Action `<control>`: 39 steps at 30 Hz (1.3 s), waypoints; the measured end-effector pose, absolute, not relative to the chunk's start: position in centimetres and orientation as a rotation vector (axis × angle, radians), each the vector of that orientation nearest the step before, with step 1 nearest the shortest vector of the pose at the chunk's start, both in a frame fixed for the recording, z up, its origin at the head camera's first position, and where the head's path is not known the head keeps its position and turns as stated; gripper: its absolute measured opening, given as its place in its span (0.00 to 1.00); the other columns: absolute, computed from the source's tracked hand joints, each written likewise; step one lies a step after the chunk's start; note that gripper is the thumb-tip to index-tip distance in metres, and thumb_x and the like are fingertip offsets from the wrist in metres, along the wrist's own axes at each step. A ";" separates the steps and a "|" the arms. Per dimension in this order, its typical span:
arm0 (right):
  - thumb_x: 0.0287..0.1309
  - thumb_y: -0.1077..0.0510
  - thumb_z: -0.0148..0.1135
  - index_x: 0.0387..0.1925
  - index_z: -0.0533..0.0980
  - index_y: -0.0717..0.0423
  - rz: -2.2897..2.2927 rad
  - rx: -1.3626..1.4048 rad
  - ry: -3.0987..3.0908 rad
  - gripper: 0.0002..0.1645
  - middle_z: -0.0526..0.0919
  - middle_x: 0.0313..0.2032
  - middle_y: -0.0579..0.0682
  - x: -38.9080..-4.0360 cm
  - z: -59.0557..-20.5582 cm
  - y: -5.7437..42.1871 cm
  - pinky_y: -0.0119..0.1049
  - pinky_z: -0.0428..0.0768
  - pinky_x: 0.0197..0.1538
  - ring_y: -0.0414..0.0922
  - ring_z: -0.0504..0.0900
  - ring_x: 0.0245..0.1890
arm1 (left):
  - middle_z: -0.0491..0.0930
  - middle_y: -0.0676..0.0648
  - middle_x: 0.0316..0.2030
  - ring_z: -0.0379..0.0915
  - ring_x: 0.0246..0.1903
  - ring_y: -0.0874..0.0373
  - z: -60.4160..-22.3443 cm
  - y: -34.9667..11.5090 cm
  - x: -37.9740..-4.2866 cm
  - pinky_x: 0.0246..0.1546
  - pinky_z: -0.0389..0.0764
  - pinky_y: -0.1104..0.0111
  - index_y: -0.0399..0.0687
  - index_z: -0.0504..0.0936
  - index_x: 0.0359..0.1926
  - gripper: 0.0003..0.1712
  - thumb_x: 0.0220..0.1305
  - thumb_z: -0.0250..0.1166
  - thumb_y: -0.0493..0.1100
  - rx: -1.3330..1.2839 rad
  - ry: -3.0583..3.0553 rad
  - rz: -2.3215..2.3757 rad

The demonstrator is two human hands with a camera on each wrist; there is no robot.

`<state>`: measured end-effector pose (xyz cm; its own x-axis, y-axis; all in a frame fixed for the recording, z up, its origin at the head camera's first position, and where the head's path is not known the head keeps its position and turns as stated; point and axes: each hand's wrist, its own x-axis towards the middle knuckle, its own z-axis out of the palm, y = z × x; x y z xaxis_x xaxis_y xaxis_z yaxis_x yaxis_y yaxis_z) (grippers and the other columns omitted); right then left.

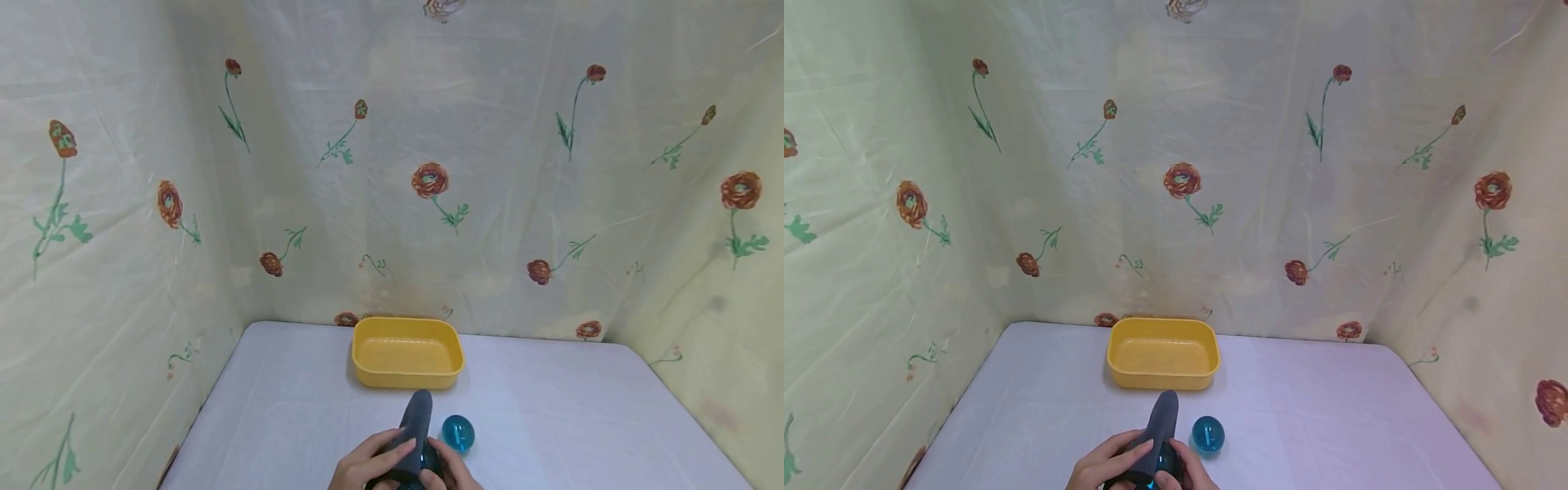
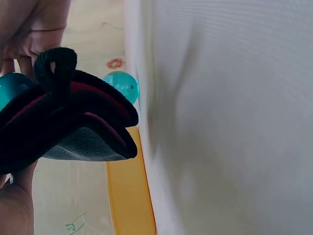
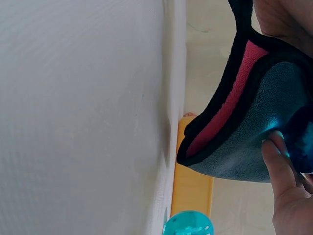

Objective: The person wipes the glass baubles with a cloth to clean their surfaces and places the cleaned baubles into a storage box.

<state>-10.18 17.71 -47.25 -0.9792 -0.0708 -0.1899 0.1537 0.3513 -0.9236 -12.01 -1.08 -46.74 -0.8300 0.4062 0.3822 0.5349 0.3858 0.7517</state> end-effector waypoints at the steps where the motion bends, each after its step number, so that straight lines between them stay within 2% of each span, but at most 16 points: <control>1: 0.39 0.16 0.43 0.67 0.55 0.59 -1.670 0.082 2.430 0.65 0.71 0.58 0.66 -10.1 -47.2 17.7 0.42 0.83 0.42 0.51 0.81 0.47 | 0.73 0.56 0.56 0.74 0.47 0.66 -46.7 -1.1 -12.0 0.45 0.81 0.75 0.74 0.71 0.58 0.22 0.66 0.53 0.44 -0.855 -2.503 -1.439; 8: 0.40 0.15 0.40 0.66 0.57 0.61 -1.664 0.057 2.444 0.65 0.75 0.54 0.65 -10.0 -47.3 17.9 0.43 0.84 0.41 0.49 0.82 0.43 | 0.72 0.56 0.57 0.73 0.48 0.66 -46.7 -1.1 -11.7 0.45 0.80 0.76 0.74 0.71 0.59 0.22 0.65 0.54 0.46 -0.889 -2.492 -1.471; 19: 0.46 0.19 0.42 0.65 0.59 0.59 -1.715 0.039 2.452 0.58 0.77 0.53 0.63 -9.8 -47.2 17.9 0.38 0.84 0.39 0.48 0.83 0.44 | 0.72 0.55 0.58 0.75 0.50 0.64 -47.1 -1.0 -11.8 0.45 0.82 0.71 0.72 0.71 0.59 0.20 0.66 0.52 0.52 -0.975 -2.414 -1.376; 24: 0.45 0.19 0.43 0.65 0.59 0.59 -1.697 0.078 2.446 0.60 0.76 0.53 0.64 -9.6 -46.9 17.9 0.41 0.84 0.40 0.49 0.83 0.44 | 0.72 0.54 0.58 0.75 0.49 0.63 -47.0 -0.9 -11.8 0.45 0.82 0.71 0.71 0.71 0.59 0.21 0.66 0.53 0.49 -0.986 -2.408 -1.384; 30: 0.44 0.19 0.46 0.66 0.58 0.58 -1.675 0.093 2.439 0.60 0.74 0.55 0.64 -9.6 -46.7 17.9 0.44 0.83 0.42 0.49 0.81 0.45 | 0.73 0.55 0.57 0.75 0.49 0.64 -46.8 -0.8 -11.8 0.46 0.81 0.72 0.74 0.71 0.58 0.22 0.66 0.54 0.44 -0.915 -2.465 -1.408; 36: 0.39 0.20 0.51 0.65 0.59 0.56 -1.689 0.055 2.488 0.60 0.76 0.54 0.62 -9.4 -46.5 17.6 0.41 0.83 0.44 0.48 0.81 0.45 | 0.74 0.55 0.56 0.75 0.49 0.64 -46.6 -0.8 -11.8 0.47 0.81 0.73 0.76 0.70 0.58 0.24 0.65 0.55 0.45 -0.874 -2.522 -1.402; 39: 0.40 0.23 0.54 0.65 0.60 0.54 -1.702 0.054 2.537 0.56 0.76 0.55 0.60 -9.0 -46.1 17.2 0.38 0.82 0.47 0.48 0.80 0.48 | 0.74 0.55 0.56 0.74 0.49 0.64 -46.3 -0.9 -11.8 0.47 0.80 0.74 0.75 0.69 0.59 0.24 0.65 0.55 0.44 -0.853 -2.551 -1.427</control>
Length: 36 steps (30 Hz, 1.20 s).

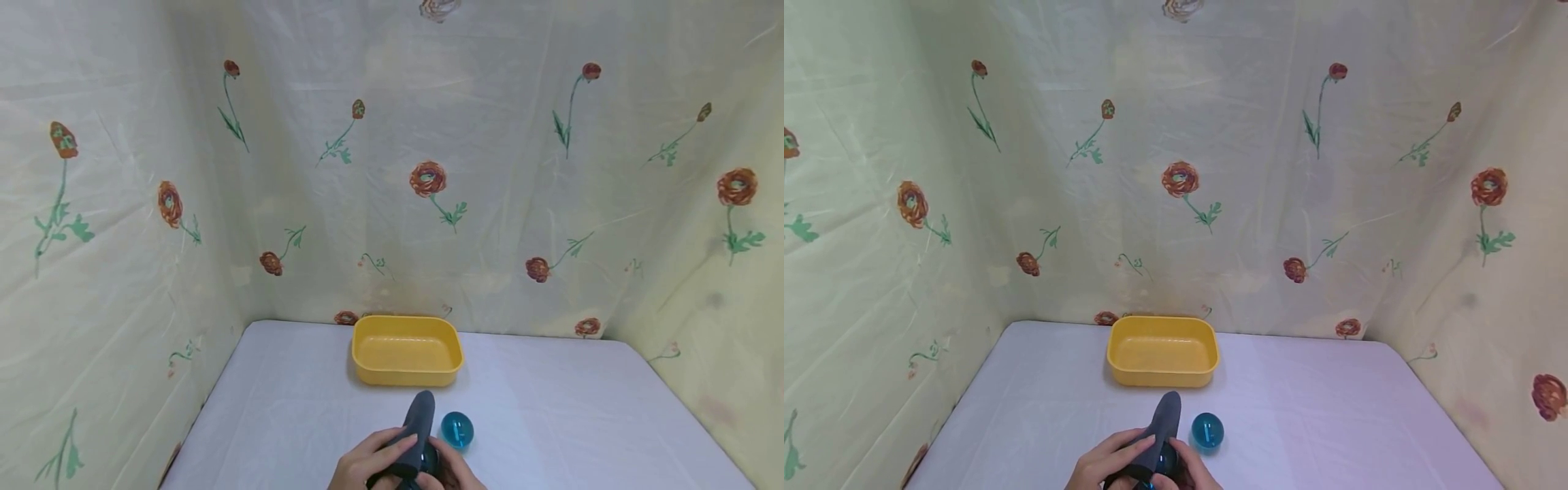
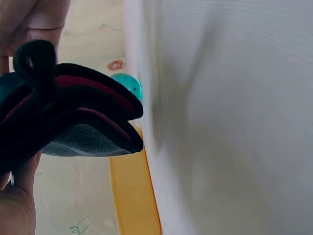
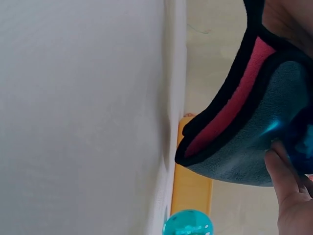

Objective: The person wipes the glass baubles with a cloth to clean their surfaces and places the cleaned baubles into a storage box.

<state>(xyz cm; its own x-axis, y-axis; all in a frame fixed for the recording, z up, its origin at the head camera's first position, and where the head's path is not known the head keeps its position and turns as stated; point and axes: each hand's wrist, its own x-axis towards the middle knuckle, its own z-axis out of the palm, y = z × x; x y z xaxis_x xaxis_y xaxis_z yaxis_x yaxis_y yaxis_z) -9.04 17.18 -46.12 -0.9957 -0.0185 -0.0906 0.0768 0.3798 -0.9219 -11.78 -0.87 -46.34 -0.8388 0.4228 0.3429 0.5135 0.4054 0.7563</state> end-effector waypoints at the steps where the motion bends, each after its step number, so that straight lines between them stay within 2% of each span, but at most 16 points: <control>1: 0.41 0.24 0.56 0.64 0.60 0.52 -1.705 0.066 2.556 0.54 0.76 0.55 0.59 -8.9 -46.0 17.0 0.37 0.82 0.48 0.47 0.80 0.49 | 0.74 0.55 0.56 0.74 0.49 0.64 -46.2 -0.9 -11.8 0.47 0.80 0.74 0.75 0.69 0.59 0.24 0.65 0.55 0.44 -0.846 -2.560 -1.437; 5: 0.45 0.32 0.61 0.63 0.61 0.50 -1.721 0.124 2.600 0.48 0.75 0.55 0.55 -8.4 -45.2 16.4 0.36 0.80 0.52 0.48 0.78 0.52 | 0.73 0.54 0.56 0.73 0.49 0.64 -45.7 -0.9 -11.7 0.48 0.80 0.73 0.73 0.69 0.60 0.25 0.65 0.54 0.42 -0.832 -2.589 -1.489; 10: 0.41 0.34 0.65 0.61 0.63 0.47 -1.780 0.142 2.557 0.46 0.74 0.55 0.50 -7.9 -44.2 15.9 0.37 0.77 0.57 0.49 0.75 0.56 | 0.73 0.52 0.56 0.73 0.50 0.64 -45.5 -1.1 -11.9 0.48 0.79 0.76 0.72 0.69 0.60 0.25 0.65 0.53 0.43 -0.815 -2.615 -1.548; 15: 0.41 0.36 0.66 0.58 0.66 0.40 -1.723 0.111 2.643 0.41 0.72 0.57 0.44 -7.5 -44.0 15.8 0.35 0.79 0.55 0.49 0.72 0.59 | 0.74 0.51 0.55 0.74 0.50 0.64 -45.7 -1.1 -11.9 0.48 0.77 0.79 0.72 0.69 0.60 0.24 0.65 0.54 0.44 -0.819 -2.594 -1.564; 22: 0.41 0.43 0.70 0.57 0.67 0.39 -1.668 0.125 2.737 0.38 0.71 0.56 0.40 -7.5 -44.4 15.8 0.35 0.79 0.54 0.45 0.73 0.58 | 0.74 0.50 0.55 0.74 0.49 0.63 -45.8 -1.0 -11.8 0.47 0.78 0.79 0.71 0.69 0.60 0.24 0.65 0.54 0.44 -0.811 -2.587 -1.546; 25: 0.41 0.42 0.70 0.56 0.68 0.39 -1.666 0.138 2.746 0.38 0.72 0.55 0.39 -7.5 -44.4 15.8 0.35 0.79 0.54 0.44 0.74 0.57 | 0.74 0.50 0.55 0.74 0.49 0.63 -45.8 -1.0 -11.8 0.47 0.78 0.79 0.71 0.69 0.60 0.24 0.65 0.54 0.44 -0.803 -2.595 -1.543; 32: 0.37 0.31 0.66 0.55 0.69 0.43 -1.686 0.166 2.725 0.42 0.73 0.54 0.45 -7.5 -43.7 15.8 0.33 0.81 0.51 0.47 0.74 0.55 | 0.75 0.52 0.54 0.74 0.48 0.64 -45.8 -0.7 -11.9 0.46 0.79 0.77 0.72 0.70 0.59 0.23 0.65 0.54 0.44 -0.795 -2.597 -1.510; 36: 0.40 0.32 0.64 0.57 0.67 0.46 -1.712 0.132 2.670 0.43 0.72 0.55 0.49 -7.8 -43.9 16.0 0.29 0.80 0.50 0.48 0.75 0.55 | 0.75 0.52 0.54 0.74 0.47 0.65 -45.7 -0.7 -11.9 0.46 0.79 0.77 0.72 0.70 0.59 0.23 0.65 0.54 0.45 -0.802 -2.606 -1.495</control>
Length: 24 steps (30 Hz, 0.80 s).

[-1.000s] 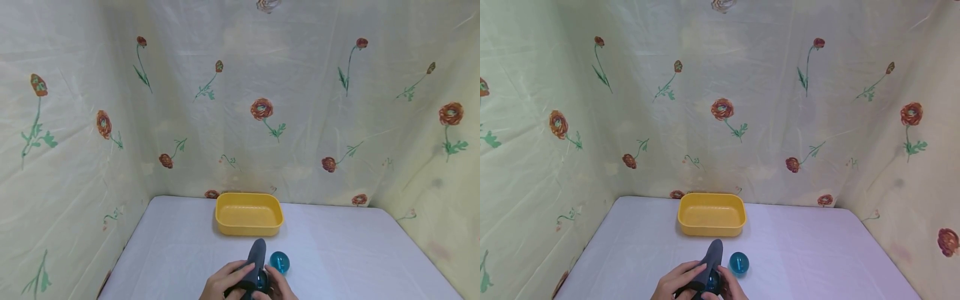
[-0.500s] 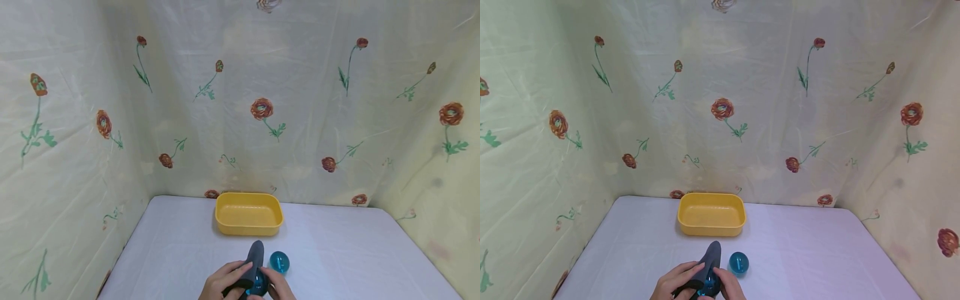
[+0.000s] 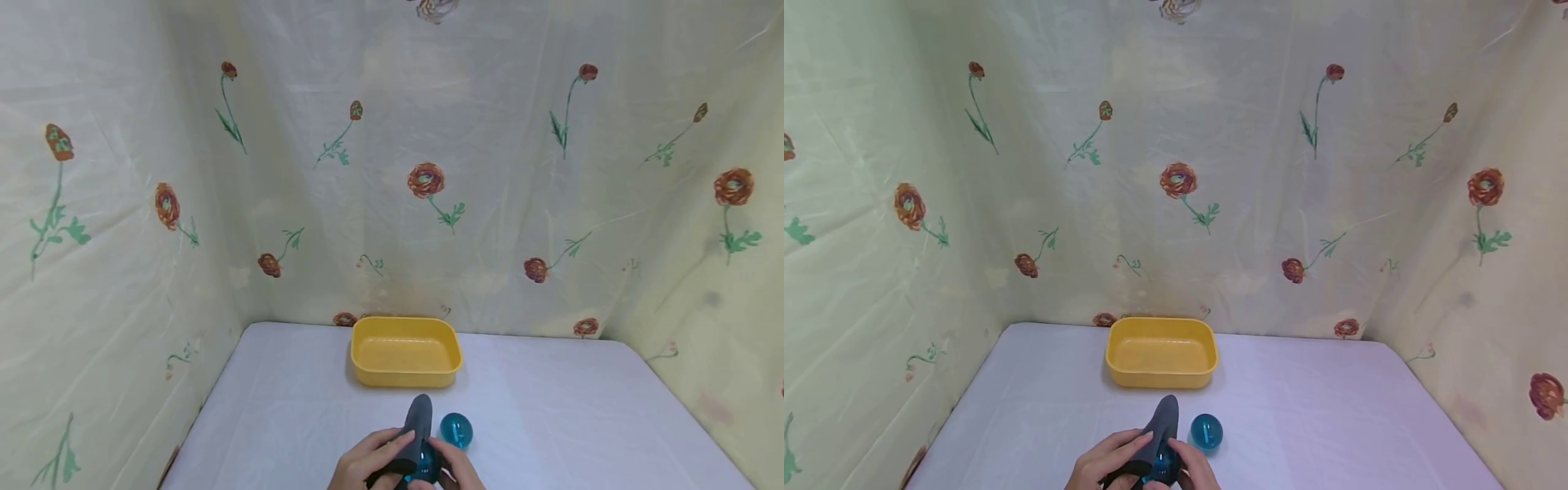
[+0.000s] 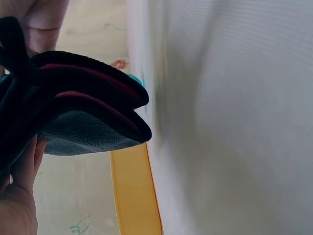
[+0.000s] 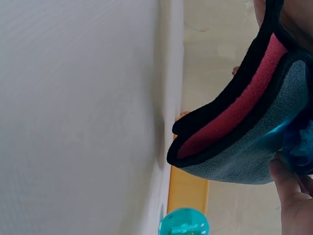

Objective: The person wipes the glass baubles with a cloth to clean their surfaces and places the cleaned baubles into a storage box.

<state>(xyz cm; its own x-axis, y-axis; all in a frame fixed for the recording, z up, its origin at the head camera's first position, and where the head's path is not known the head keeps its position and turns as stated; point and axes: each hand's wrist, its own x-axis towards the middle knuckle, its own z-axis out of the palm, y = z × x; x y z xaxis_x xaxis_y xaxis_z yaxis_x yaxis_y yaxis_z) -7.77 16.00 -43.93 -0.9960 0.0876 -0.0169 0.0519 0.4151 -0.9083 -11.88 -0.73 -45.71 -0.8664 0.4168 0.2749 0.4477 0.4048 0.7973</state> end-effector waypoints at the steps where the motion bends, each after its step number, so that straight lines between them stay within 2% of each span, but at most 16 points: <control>1: 0.41 0.32 0.64 0.58 0.67 0.46 1.702 -0.124 -2.620 0.43 0.72 0.55 0.49 -7.9 -44.0 16.1 0.28 0.80 0.50 0.48 0.75 0.55 | 0.75 0.52 0.54 0.74 0.47 0.65 -45.7 -0.7 -11.9 0.46 0.80 0.76 0.72 0.70 0.59 0.22 0.65 0.53 0.46 -0.803 -2.606 -1.498; 4: 0.44 0.33 0.62 0.60 0.64 0.48 1.763 -0.107 -2.629 0.44 0.70 0.58 0.51 -8.3 -44.5 16.3 0.27 0.79 0.52 0.50 0.74 0.56 | 0.74 0.53 0.55 0.74 0.47 0.65 -45.7 -0.8 -11.8 0.47 0.80 0.75 0.72 0.70 0.59 0.22 0.66 0.53 0.47 -0.818 -2.597 -1.476; 11: 0.45 0.32 0.60 0.63 0.61 0.53 1.842 -0.082 -2.631 0.48 0.70 0.60 0.56 -9.1 -45.7 16.9 0.36 0.79 0.54 0.53 0.74 0.57 | 0.73 0.56 0.55 0.73 0.46 0.67 -46.3 -0.8 -11.7 0.46 0.80 0.75 0.74 0.69 0.59 0.21 0.66 0.52 0.51 -0.815 -2.568 -1.427; 20: 0.44 0.24 0.54 0.66 0.55 0.57 1.982 -0.073 -2.665 0.58 0.70 0.58 0.63 -9.7 -46.6 17.6 0.40 0.82 0.47 0.50 0.78 0.50 | 0.73 0.55 0.56 0.73 0.45 0.67 -46.8 -0.8 -11.7 0.45 0.80 0.76 0.74 0.70 0.59 0.20 0.67 0.51 0.52 -0.843 -2.532 -1.418; 24: 0.48 0.25 0.51 0.66 0.55 0.60 1.962 -0.082 -2.689 0.57 0.74 0.53 0.64 -9.7 -46.8 17.7 0.43 0.84 0.41 0.48 0.80 0.44 | 0.73 0.54 0.56 0.73 0.45 0.66 -46.8 -0.8 -11.6 0.44 0.81 0.75 0.72 0.70 0.59 0.20 0.68 0.50 0.50 -0.853 -2.508 -1.409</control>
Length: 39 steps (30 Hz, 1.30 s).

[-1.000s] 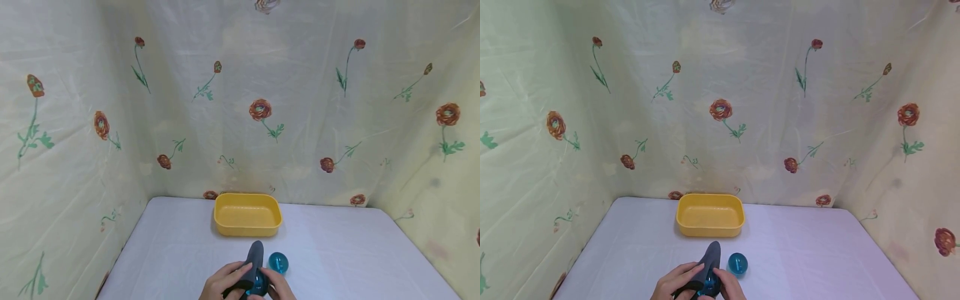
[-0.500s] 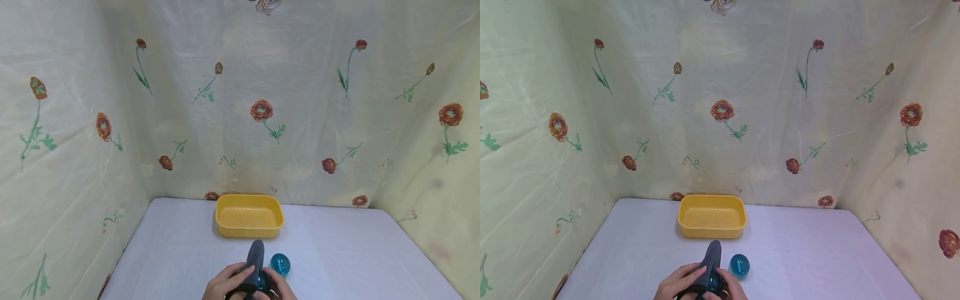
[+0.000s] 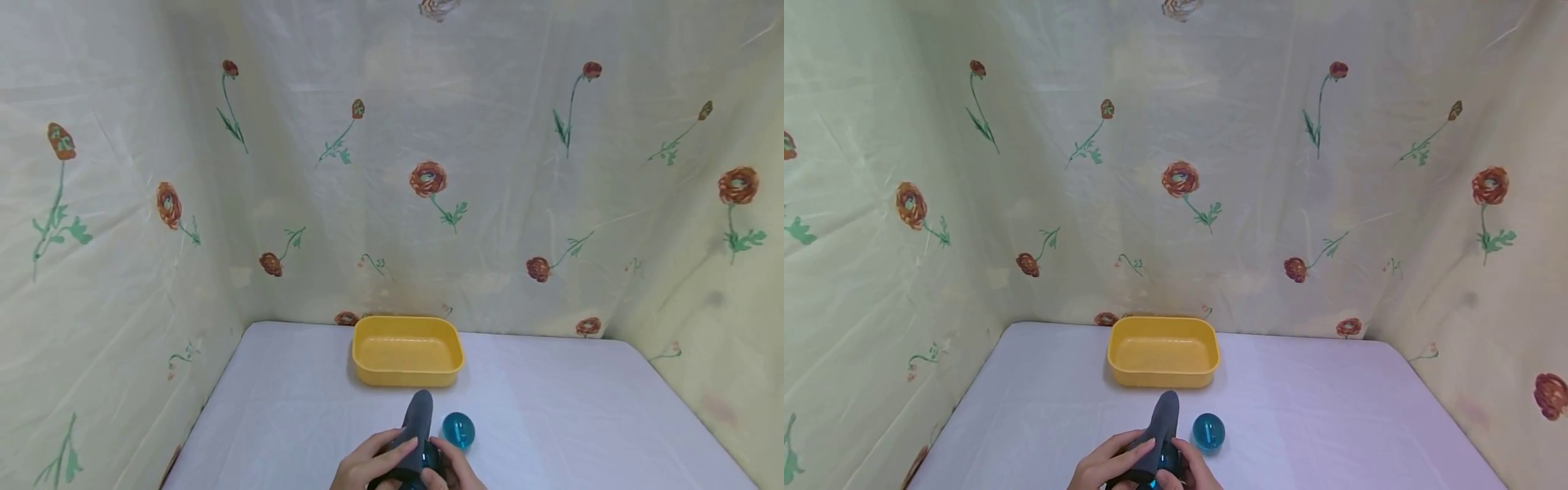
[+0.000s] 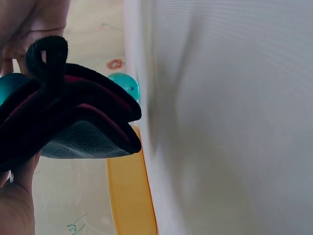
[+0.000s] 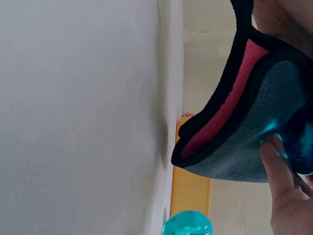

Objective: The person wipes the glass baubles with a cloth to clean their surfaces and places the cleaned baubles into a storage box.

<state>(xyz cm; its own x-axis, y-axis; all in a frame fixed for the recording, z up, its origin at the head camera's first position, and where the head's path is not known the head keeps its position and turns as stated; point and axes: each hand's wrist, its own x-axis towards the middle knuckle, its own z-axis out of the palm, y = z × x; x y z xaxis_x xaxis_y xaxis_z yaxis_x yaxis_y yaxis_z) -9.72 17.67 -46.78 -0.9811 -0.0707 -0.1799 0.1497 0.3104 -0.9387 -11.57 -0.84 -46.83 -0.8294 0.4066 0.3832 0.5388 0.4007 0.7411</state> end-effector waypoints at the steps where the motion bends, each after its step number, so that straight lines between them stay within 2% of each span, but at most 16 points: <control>1: 0.49 0.25 0.51 0.66 0.56 0.60 -1.732 0.070 2.408 0.55 0.75 0.52 0.64 -9.7 -46.8 17.6 0.43 0.84 0.41 0.47 0.80 0.43 | 0.74 0.54 0.56 0.74 0.45 0.65 -46.8 -0.8 -11.5 0.44 0.81 0.75 0.72 0.71 0.59 0.20 0.68 0.50 0.49 -0.854 -2.503 -1.408; 7: 0.52 0.27 0.50 0.64 0.60 0.60 -1.671 0.089 2.510 0.51 0.79 0.49 0.61 -9.5 -46.6 17.4 0.42 0.84 0.40 0.47 0.82 0.40 | 0.74 0.54 0.56 0.74 0.45 0.65 -46.8 -0.8 -11.3 0.45 0.81 0.75 0.73 0.71 0.59 0.20 0.67 0.52 0.49 -0.837 -2.516 -1.422; 16: 0.50 0.25 0.48 0.65 0.57 0.61 -1.607 0.068 2.509 0.54 0.76 0.52 0.64 -9.4 -46.1 17.3 0.42 0.84 0.41 0.48 0.81 0.42 | 0.74 0.54 0.55 0.74 0.45 0.65 -46.9 -0.8 -11.6 0.44 0.81 0.75 0.73 0.71 0.59 0.23 0.66 0.54 0.45 -0.860 -2.494 -1.387; 20: 0.48 0.25 0.51 0.66 0.57 0.59 -1.598 0.069 2.524 0.55 0.77 0.51 0.61 -9.3 -45.8 17.3 0.41 0.84 0.42 0.46 0.81 0.42 | 0.74 0.53 0.56 0.74 0.46 0.65 -46.5 -0.9 -11.6 0.45 0.81 0.74 0.72 0.70 0.59 0.23 0.66 0.54 0.44 -0.869 -2.506 -1.417; 23: 0.45 0.24 0.53 0.65 0.58 0.57 -1.595 0.085 2.529 0.56 0.77 0.52 0.60 -9.3 -45.5 17.2 0.41 0.83 0.45 0.46 0.80 0.44 | 0.73 0.53 0.56 0.74 0.48 0.64 -46.2 -0.9 -11.6 0.47 0.80 0.74 0.72 0.70 0.59 0.23 0.66 0.54 0.44 -0.854 -2.543 -1.458; 27: 0.42 0.25 0.56 0.65 0.59 0.56 -1.601 0.083 2.511 0.57 0.72 0.57 0.61 -9.3 -45.3 17.1 0.42 0.81 0.50 0.49 0.78 0.50 | 0.73 0.52 0.56 0.73 0.49 0.63 -45.9 -1.0 -11.6 0.48 0.80 0.74 0.73 0.70 0.59 0.24 0.65 0.53 0.43 -0.828 -2.589 -1.490; 33: 0.43 0.29 0.59 0.61 0.65 0.50 -1.604 0.057 2.632 0.47 0.70 0.58 0.54 -8.2 -44.1 16.2 0.33 0.81 0.51 0.52 0.73 0.57 | 0.74 0.52 0.55 0.74 0.48 0.63 -46.0 -0.9 -11.7 0.47 0.80 0.74 0.72 0.71 0.59 0.24 0.64 0.54 0.43 -0.793 -2.595 -1.488; 39: 0.44 0.34 0.63 0.57 0.68 0.43 -1.610 0.024 2.778 0.38 0.72 0.56 0.44 -7.5 -44.0 15.6 0.32 0.79 0.54 0.45 0.74 0.57 | 0.74 0.52 0.55 0.74 0.48 0.65 -46.0 -0.9 -11.7 0.46 0.80 0.76 0.72 0.71 0.58 0.24 0.64 0.54 0.42 -0.738 -2.614 -1.509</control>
